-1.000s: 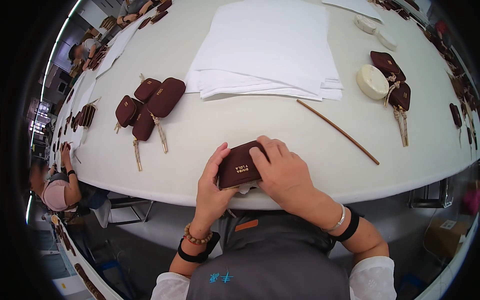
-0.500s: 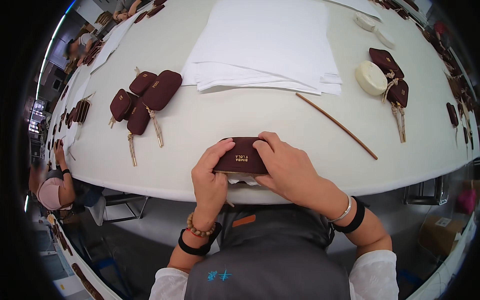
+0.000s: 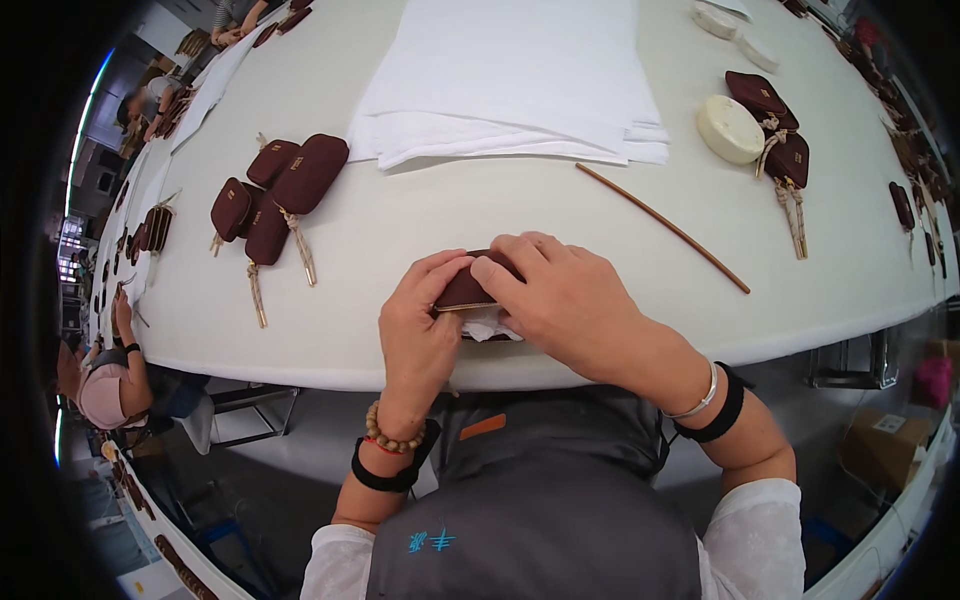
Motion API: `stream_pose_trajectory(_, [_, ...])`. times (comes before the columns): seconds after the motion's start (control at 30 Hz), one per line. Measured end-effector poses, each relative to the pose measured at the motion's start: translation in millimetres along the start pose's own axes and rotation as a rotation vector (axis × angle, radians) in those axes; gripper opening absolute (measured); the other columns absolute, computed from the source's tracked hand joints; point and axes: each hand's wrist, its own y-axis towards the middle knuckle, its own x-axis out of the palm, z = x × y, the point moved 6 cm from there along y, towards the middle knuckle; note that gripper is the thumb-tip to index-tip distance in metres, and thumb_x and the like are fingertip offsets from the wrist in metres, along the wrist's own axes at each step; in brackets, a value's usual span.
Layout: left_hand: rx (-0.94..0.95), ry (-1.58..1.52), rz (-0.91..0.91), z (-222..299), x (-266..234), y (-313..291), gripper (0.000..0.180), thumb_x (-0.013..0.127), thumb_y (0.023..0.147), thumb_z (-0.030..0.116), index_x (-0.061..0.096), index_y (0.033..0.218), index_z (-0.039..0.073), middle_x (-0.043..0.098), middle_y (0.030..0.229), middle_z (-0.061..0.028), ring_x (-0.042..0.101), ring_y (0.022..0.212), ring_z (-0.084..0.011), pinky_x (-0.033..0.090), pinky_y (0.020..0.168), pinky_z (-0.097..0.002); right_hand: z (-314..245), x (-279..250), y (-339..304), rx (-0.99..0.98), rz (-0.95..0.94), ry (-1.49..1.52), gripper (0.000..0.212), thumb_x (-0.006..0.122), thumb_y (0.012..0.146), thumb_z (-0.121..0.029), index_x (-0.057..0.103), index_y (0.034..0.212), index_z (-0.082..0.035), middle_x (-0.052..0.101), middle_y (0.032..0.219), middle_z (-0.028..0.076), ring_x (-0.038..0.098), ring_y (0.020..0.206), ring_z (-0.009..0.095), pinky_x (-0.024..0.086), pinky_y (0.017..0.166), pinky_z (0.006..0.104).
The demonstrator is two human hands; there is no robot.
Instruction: The person repeatedly stuffs white tissue paper into small maroon pouches. They use a thin wooden stick to push the paper deep into the pouches and then zip them closed. The person handles the pouches one at a time, repeating the process of opening, stuffing, and closing.
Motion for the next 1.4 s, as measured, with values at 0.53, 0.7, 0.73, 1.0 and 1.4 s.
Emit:
stream_pose_trajectory(0.53, [0.06, 0.084, -0.175, 11.7, 15.9, -21.7, 0.051, 0.066, 0.074, 0.014, 0.054, 0.121, -0.002, 0.052, 0.129, -0.0141, 0.057, 0.108, -0.0317, 0.052, 0.085, -0.0399, 6.1, 14.6, -30.3, 0.15, 0.074, 0.07, 0.046, 0.058, 0.065, 0.01, 0.053, 0.11, 0.001, 0.058, 0.112, 0.018, 0.063, 0.082, 0.037, 0.052, 0.068, 0.043])
stream_pose_trajectory(0.7, [0.254, 0.113, 0.055, 10.1, 27.9, -18.1, 0.039, 0.064, 0.077, 0.008, 0.057, 0.115, 0.001, 0.059, 0.12, -0.0132, 0.063, 0.1, -0.0298, 0.054, 0.077, -0.0374, 42.0, 24.9, -54.2, 0.42, -0.139, -0.074, 0.067, 0.071, 0.062, -0.001, 0.047, 0.125, -0.001, 0.055, 0.124, 0.023, 0.063, 0.092, 0.039, 0.053, 0.074, 0.0438])
stream_pose_trajectory(0.73, [0.315, 0.131, 0.131, 9.8, 19.0, -19.2, 0.036, 0.064, 0.075, 0.005, 0.059, 0.11, 0.004, 0.06, 0.115, -0.0117, 0.064, 0.093, -0.0294, 0.054, 0.073, -0.0363, 38.3, 31.2, -47.9, 0.378, -0.11, -0.048, 0.067, 0.071, 0.062, -0.001, 0.048, 0.124, -0.001, 0.055, 0.124, 0.024, 0.063, 0.093, 0.039, 0.053, 0.074, 0.0428])
stream_pose_trajectory(1.0, [0.411, 0.126, 0.274, 10.6, -6.8, -45.0, 0.03, 0.065, 0.065, -0.011, 0.055, 0.089, 0.003, 0.055, 0.08, -0.0097, 0.052, 0.062, -0.0207, 0.043, 0.051, -0.0297, 3.5, -2.5, -55.1, 0.242, 0.213, 0.093, 0.036, 0.066, 0.066, 0.002, 0.058, 0.101, 0.0, 0.057, 0.107, 0.014, 0.063, 0.074, 0.024, 0.052, 0.058, 0.0305])
stream_pose_trajectory(1.4, [0.385, 0.226, 0.176, 5.8, 6.6, -51.9, 0.033, 0.06, 0.057, -0.013, 0.05, 0.083, 0.004, 0.049, 0.084, -0.0112, 0.05, 0.072, -0.0264, 0.041, 0.056, -0.0354, -0.9, 17.9, -60.2, 0.23, 0.059, -0.01, 0.012, 0.06, 0.072, -0.001, 0.052, 0.08, -0.004, 0.051, 0.094, 0.01, 0.057, 0.065, 0.018, 0.047, 0.055, 0.0306])
